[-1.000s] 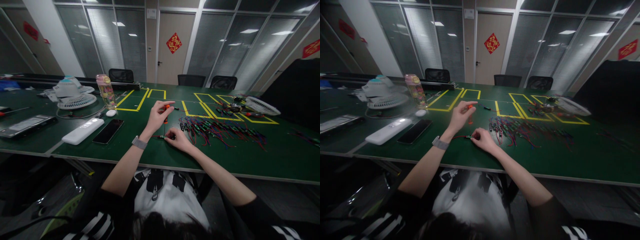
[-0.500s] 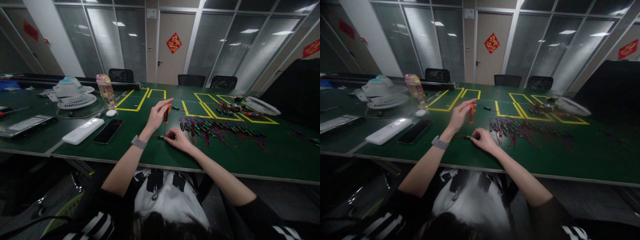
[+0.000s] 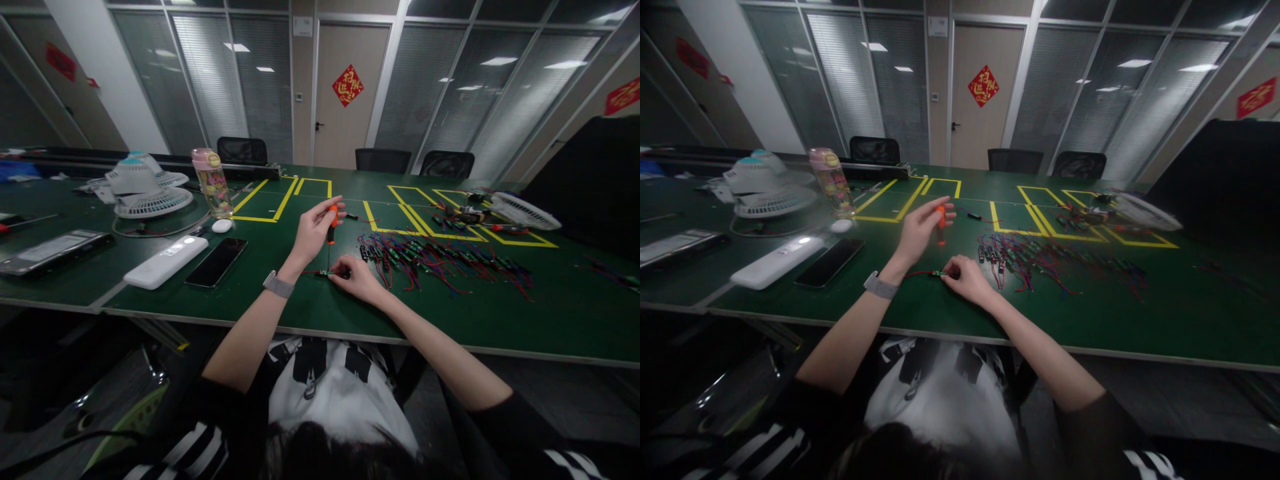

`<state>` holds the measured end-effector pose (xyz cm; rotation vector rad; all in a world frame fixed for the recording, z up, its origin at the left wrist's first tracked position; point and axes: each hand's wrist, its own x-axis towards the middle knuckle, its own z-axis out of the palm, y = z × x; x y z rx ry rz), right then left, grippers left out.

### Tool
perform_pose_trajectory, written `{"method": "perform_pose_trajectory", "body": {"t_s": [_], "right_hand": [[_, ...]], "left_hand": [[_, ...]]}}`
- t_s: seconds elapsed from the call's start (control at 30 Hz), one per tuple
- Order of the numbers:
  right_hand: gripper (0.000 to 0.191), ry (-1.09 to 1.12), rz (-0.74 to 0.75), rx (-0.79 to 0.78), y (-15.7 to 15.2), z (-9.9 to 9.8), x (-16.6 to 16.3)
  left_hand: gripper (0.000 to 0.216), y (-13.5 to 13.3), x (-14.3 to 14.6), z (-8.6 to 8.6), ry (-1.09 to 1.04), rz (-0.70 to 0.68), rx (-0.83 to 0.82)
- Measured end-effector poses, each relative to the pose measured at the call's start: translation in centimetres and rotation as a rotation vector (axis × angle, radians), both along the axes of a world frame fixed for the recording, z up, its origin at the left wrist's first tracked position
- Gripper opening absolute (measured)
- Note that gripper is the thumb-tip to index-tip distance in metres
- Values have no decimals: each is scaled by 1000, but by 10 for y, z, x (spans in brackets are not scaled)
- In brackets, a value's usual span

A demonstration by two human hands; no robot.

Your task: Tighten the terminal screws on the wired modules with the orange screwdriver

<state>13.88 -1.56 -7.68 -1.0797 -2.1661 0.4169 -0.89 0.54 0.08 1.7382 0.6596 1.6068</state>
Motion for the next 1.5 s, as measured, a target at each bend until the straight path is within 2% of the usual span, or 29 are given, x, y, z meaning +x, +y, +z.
{"method": "perform_pose_trajectory", "body": {"t_s": [0.13,0.2,0.3,0.37,0.43,0.63,0.83,0.9,1.0,1.07,1.23,1.3,1.43,1.5], "right_hand": [[6,-3,4,8,0,0,0],[6,-4,3,10,0,0,0],[6,3,3,6,-1,1,0],[6,7,1,1,-1,1,0],[6,6,0,-1,-1,1,0],[6,0,4,7,0,0,0],[5,3,2,4,1,-1,0],[5,2,6,5,1,0,0],[6,-1,5,11,0,0,0],[6,-3,5,11,0,0,0],[7,2,4,11,1,-1,0],[7,1,4,10,0,0,0],[6,-6,2,6,0,1,0],[7,-6,-1,8,0,0,0]], "left_hand": [[29,-2,-1,0,87,180,82],[26,-1,-2,1,101,221,114],[26,0,-2,1,74,139,112],[30,0,-1,1,42,37,72],[30,-1,0,1,30,1,29],[25,-4,-2,2,105,194,106],[30,-3,1,2,14,-50,-10],[28,-4,1,2,26,-12,1],[24,-5,-1,3,74,130,82],[21,-5,-2,3,70,142,101],[31,-5,1,3,6,-86,-8],[28,-6,1,3,20,-48,-1],[20,-6,-2,4,67,138,113],[19,-5,-3,4,71,141,128]]}}
